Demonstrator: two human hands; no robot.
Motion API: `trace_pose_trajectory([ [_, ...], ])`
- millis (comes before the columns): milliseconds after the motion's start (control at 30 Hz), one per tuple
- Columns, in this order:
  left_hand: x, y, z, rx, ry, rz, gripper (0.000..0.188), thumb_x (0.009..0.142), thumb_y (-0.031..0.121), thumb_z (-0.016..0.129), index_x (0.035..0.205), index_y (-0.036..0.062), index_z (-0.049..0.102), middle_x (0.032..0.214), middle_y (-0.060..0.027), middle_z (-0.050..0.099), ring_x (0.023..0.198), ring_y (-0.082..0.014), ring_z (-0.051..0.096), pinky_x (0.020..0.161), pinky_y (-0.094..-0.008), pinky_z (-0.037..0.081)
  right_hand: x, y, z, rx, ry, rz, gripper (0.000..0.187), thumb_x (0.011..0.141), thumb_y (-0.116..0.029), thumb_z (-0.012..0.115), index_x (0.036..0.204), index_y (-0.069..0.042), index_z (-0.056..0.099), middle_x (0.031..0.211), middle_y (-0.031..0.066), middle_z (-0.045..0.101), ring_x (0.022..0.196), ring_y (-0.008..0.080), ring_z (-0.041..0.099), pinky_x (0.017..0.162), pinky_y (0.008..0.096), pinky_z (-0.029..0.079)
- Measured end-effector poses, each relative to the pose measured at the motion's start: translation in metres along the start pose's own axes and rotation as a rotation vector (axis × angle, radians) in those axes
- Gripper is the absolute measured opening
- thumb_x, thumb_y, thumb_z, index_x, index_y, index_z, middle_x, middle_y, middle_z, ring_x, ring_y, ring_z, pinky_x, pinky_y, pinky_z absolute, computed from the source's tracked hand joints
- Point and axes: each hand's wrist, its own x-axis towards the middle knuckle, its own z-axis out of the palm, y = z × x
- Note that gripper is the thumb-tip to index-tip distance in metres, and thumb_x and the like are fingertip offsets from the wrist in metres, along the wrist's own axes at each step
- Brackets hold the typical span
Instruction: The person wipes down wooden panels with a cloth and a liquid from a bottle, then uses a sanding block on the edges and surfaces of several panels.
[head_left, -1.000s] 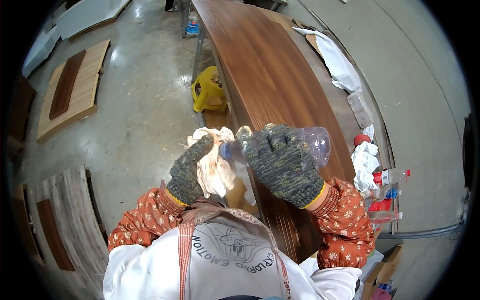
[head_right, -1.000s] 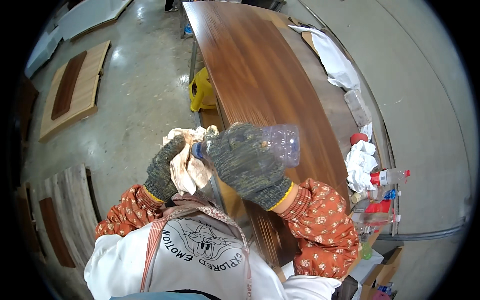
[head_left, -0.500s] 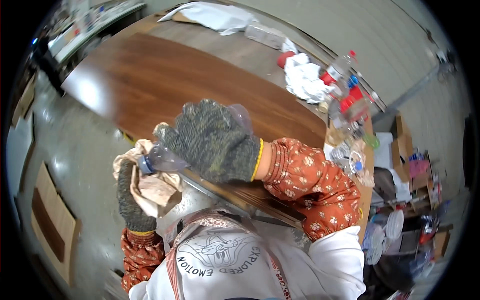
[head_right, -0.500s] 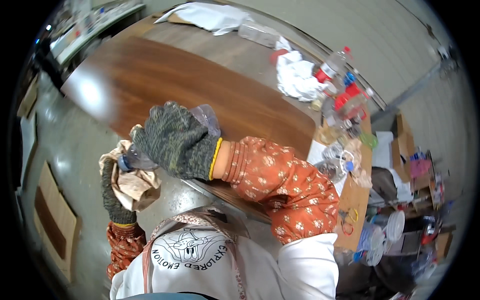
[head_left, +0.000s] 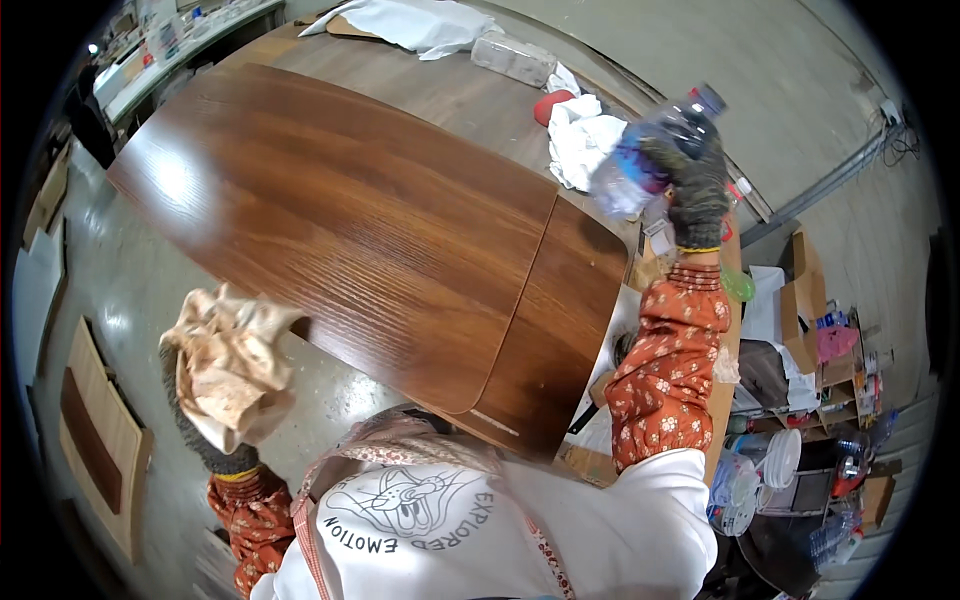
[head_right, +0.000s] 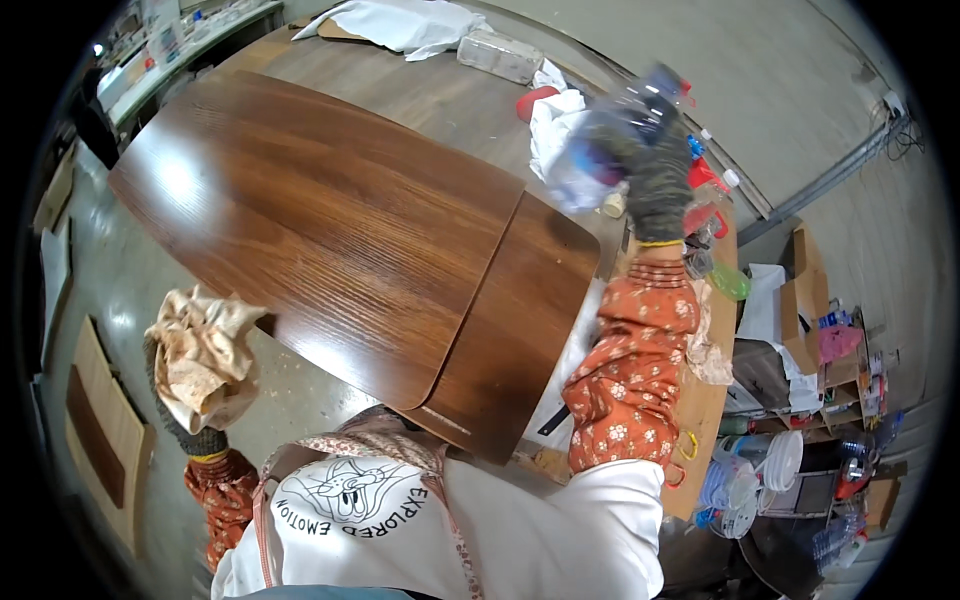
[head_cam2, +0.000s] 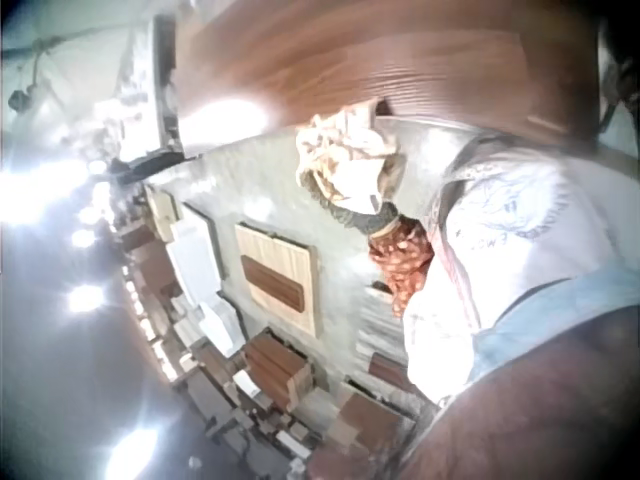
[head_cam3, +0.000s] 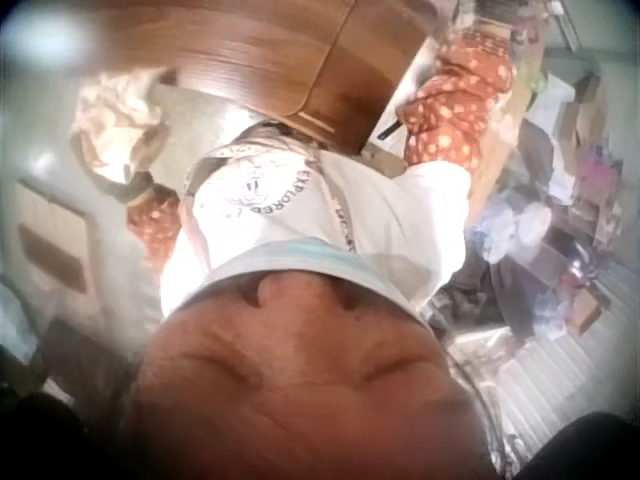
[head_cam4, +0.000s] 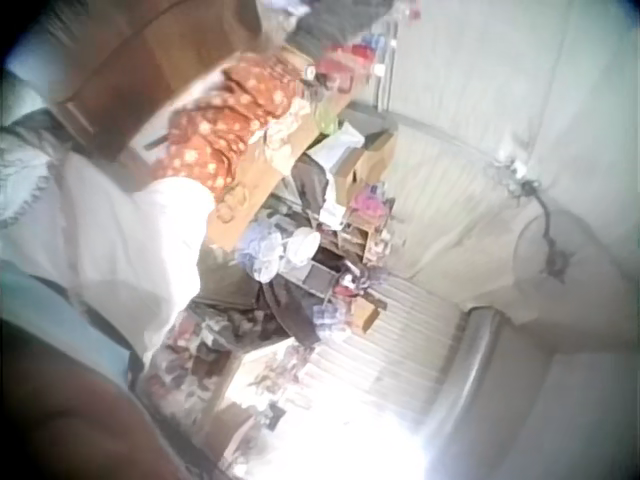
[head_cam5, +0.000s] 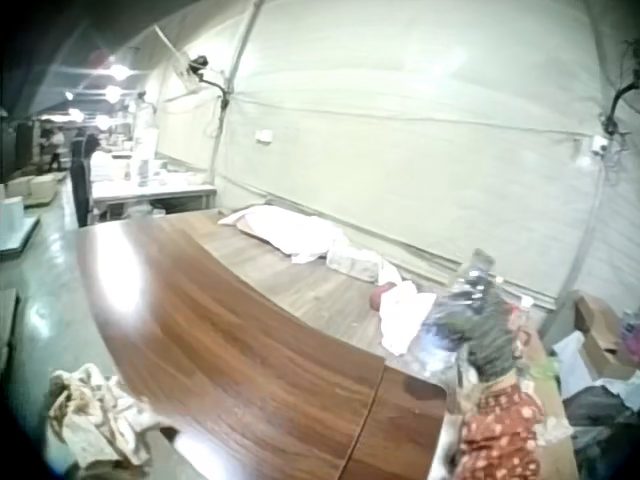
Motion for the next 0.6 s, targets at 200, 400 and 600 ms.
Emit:
trace_pose_trajectory([
  [200, -0.062, -0.036, -0.134, 0.652, 0.087, 0.081, 0.075, 0.07, 0.035, 0.07, 0.131, -0.0003, 0.042, 0.127, -0.0136, 0.052, 0.114, -0.0246, 0.052, 0.097, -0.0362, 0.043, 0.017, 0.109, -0.042, -0.313, 0.313, 0.273, 0.064, 0.062, -0.018, 0.078, 0.12, -0.006, 0.053, 0.104, 0.012, 0.062, 0.088, 0.022, 0.062, 0.076, 0.0334, 0.052],
  [400, -0.06, -0.03, -0.132, -0.094, 0.299, -0.156, 0.038, 0.097, 0.026, 0.048, 0.126, 0.0013, 0.05, 0.123, -0.0117, 0.057, 0.109, -0.02, 0.055, 0.096, -0.0357, 0.044, -0.003, 0.261, -0.087, -0.88, 0.314, 0.523, 0.07, 0.06, -0.032, 0.077, 0.12, -0.005, 0.054, 0.11, 0.0187, 0.061, 0.095, 0.0323, 0.061, 0.084, 0.0422, 0.049],
  [600, -0.024, -0.032, -0.102, -0.255, 0.259, -0.13, 0.043, 0.098, 0.022, 0.043, 0.134, -0.0017, 0.043, 0.139, -0.0144, 0.044, 0.125, -0.024, 0.046, 0.107, -0.0356, 0.036, 0.002, 0.201, -0.051, -1.103, 0.551, 0.406, 0.094, 0.057, -0.053, 0.079, 0.13, -0.002, 0.048, 0.121, 0.0226, 0.056, 0.113, 0.0347, 0.055, 0.092, 0.0443, 0.047],
])
